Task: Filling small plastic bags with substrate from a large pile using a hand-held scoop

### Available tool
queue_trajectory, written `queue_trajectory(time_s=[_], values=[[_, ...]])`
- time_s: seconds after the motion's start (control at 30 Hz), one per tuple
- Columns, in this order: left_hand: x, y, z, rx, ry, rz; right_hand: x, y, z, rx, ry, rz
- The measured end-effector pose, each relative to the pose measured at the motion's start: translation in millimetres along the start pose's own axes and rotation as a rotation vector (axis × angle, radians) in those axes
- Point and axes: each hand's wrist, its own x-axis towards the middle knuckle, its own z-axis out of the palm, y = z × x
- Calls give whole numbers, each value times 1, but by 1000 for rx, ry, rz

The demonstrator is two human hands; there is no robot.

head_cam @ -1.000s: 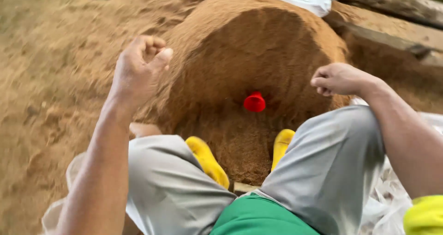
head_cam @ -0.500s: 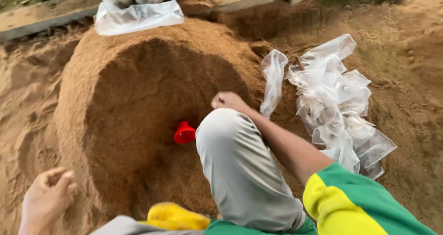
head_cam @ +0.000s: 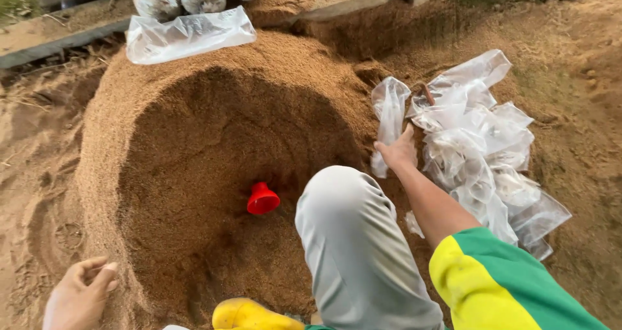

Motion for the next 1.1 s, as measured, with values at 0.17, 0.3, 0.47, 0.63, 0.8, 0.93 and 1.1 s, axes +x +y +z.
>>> queue_trajectory(time_s=[0.17,0.3,0.47,0.63,0.8,0.93,1.1], values=[[-6,15,1,180,-74,17,43,32,48,304,74,-29],[-20,41,7,85,-113,10,28,-48,-19,420,81,-242],[-44,79,19,-120,-115,403,-11,-164,-95,740,-642,-657],[-54,106,33,-732,-260,610,-139,-264,-122,400,-770,-971],[-72,108,40,-763,-402,739,-203,-282,-97,21,-872,-1106],[-83,95,58,-582,-321,706,-210,-268,-67,-194,-780,-1306],[-38,74,87,-319,111,652,-232,-283,-82,-172,-659,-1216]])
